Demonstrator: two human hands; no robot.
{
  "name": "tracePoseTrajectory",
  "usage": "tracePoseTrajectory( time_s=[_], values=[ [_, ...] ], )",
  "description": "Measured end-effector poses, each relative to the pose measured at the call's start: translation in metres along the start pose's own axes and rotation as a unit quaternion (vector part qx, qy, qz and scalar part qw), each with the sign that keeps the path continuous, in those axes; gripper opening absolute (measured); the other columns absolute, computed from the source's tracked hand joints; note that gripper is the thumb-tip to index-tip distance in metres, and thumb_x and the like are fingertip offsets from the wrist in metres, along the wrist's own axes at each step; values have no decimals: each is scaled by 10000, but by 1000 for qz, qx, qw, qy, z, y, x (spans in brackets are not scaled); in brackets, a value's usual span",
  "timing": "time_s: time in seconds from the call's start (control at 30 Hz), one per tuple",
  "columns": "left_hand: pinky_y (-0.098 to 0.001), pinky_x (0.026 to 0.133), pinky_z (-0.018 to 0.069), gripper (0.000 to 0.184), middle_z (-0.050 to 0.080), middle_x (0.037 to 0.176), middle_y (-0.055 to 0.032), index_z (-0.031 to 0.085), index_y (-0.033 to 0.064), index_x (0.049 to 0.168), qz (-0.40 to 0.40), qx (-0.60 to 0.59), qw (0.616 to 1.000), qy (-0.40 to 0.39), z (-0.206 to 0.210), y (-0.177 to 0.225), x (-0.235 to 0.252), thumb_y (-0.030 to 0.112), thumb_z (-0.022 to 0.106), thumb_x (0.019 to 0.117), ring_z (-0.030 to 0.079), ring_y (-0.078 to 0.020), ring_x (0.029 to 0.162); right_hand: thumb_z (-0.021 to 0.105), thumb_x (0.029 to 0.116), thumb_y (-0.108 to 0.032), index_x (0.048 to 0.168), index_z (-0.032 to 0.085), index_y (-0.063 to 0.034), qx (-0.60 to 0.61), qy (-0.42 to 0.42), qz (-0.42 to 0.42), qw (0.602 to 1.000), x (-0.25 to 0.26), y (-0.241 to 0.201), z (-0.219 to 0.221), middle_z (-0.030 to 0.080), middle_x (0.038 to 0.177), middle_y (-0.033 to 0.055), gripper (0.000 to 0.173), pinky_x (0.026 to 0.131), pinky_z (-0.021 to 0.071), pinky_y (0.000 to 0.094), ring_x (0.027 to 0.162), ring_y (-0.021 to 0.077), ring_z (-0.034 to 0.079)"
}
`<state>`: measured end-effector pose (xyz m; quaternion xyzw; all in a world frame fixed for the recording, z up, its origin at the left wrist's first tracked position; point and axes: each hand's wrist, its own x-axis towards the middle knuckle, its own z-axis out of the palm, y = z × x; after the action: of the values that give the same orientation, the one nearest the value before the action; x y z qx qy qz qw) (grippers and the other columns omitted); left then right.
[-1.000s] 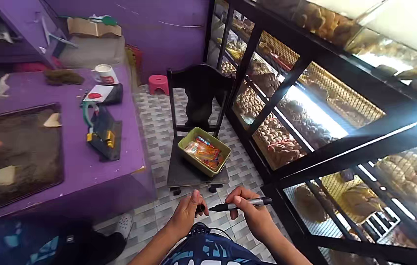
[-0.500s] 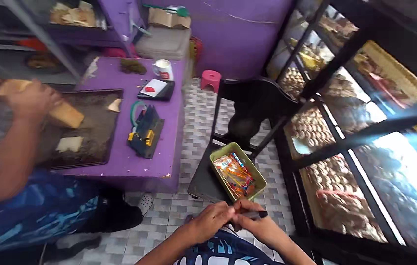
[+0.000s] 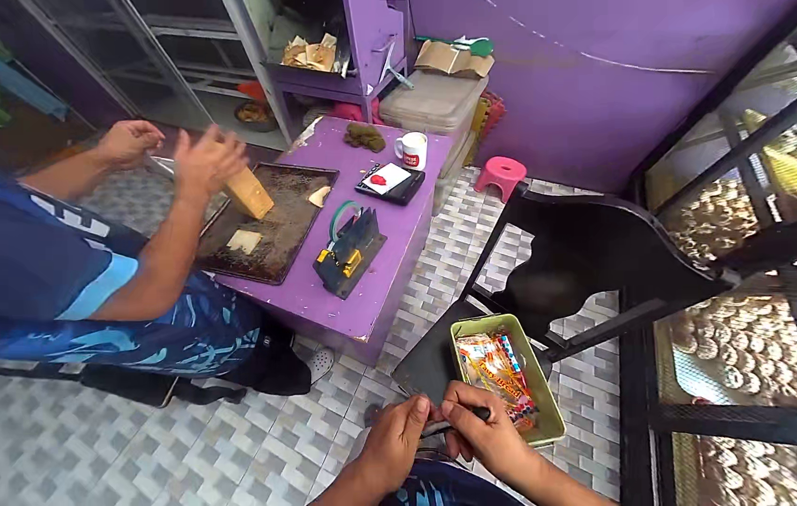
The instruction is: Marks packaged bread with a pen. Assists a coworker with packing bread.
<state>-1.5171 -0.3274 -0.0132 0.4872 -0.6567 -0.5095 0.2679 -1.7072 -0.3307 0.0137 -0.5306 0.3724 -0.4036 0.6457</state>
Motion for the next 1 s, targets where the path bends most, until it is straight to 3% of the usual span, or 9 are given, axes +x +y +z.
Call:
tracePoseTrajectory(
  time_s=[0.2, 0.27, 0.37, 0.47, 0.57, 0.63, 0.77, 0.87, 1.0],
  values=[
    [-240, 587, 485, 701, 638, 810, -4, 654, -9, 1144, -22, -25, 997, 71, -45, -11, 32, 542, 224, 1083, 548, -42, 637, 433, 1030, -192, 932, 603, -123, 64, 3, 58, 996, 71, 8, 4, 652, 681, -80, 208, 496, 493, 185, 518, 10, 581],
    [-412, 848, 576, 579, 687, 1092, -154, 539, -38, 1359, -52, 58, 990, 119, -83, -18, 54, 424, 323, 1085, 681, -228, 953, 363, 1062, -202, 979, 614, -70, 125, 43, 120, 984, 108, 26, -1, 658, 653, -31, 295, 500, 500, 204, 502, 47, 591],
    [-614, 1090, 400, 797, 433, 1454, -371, 363, -100, 1487, -74, 96, 954, 275, -137, -61, 94, 340, 712, 921, 460, -506, 1329, 299, 1120, -278, 987, 637, -12, 162, 125, 200, 958, 153, 51, -9, 583, 566, -19, 450, 461, 448, 204, 445, 54, 515],
    [-594, 1147, 341, 1031, 329, 1543, -355, 259, -74, 1542, -75, 49, 937, 337, -163, -99, 141, 249, 868, 775, 359, -476, 1428, 258, 1131, -350, 901, 617, -47, 198, 182, 245, 932, 179, 68, -8, 453, 516, -58, 523, 433, 365, 198, 411, 41, 396],
    [-444, 1092, 472, 843, 543, 1406, -243, 340, -59, 1501, -24, -40, 948, 316, -161, -127, 178, 137, 817, 835, 566, -273, 1291, 268, 1132, -329, 785, 567, -88, 226, 248, 241, 911, 182, 82, -4, 543, 581, -32, 518, 481, 397, 204, 476, 51, 464],
    [-299, 942, 566, 512, 683, 1143, -155, 516, -127, 1305, 8, -87, 936, 342, -160, -138, 192, 59, 746, 888, 678, -100, 1038, 284, 1130, -283, 745, 540, -107, 233, 287, 228, 901, 166, 93, -9, 590, 640, -14, 494, 586, 492, 239, 578, 83, 563],
    [-210, 892, 565, 326, 697, 1021, -78, 586, -153, 1137, 25, -74, 941, 329, -178, -128, 194, 39, 706, 902, 667, 14, 943, 290, 1129, -266, 806, 560, -53, 240, 405, 232, 851, 97, 117, -39, 669, 732, 54, 473, 757, 590, 372, 723, 191, 684],
    [-230, 873, 592, 270, 708, 974, 28, 588, -90, 1113, 49, -84, 952, 290, -186, -97, 184, 47, 668, 896, 690, 9, 914, 347, 1127, -252, 957, 606, 15, 180, 550, 256, 774, 22, 147, -65, 661, 718, 58, 409, 654, 586, 341, 638, 162, 660],
    [-264, 817, 634, 172, 753, 898, 112, 638, 43, 1039, 39, -133, 973, 185, -152, -40, 163, 13, 646, 870, 736, -36, 852, 465, 1099, -235, 975, 625, 11, 118, 642, 310, 691, -71, 193, -91, 490, 556, -13, 319, 471, 472, 272, 433, 93, 459]
  ],
)
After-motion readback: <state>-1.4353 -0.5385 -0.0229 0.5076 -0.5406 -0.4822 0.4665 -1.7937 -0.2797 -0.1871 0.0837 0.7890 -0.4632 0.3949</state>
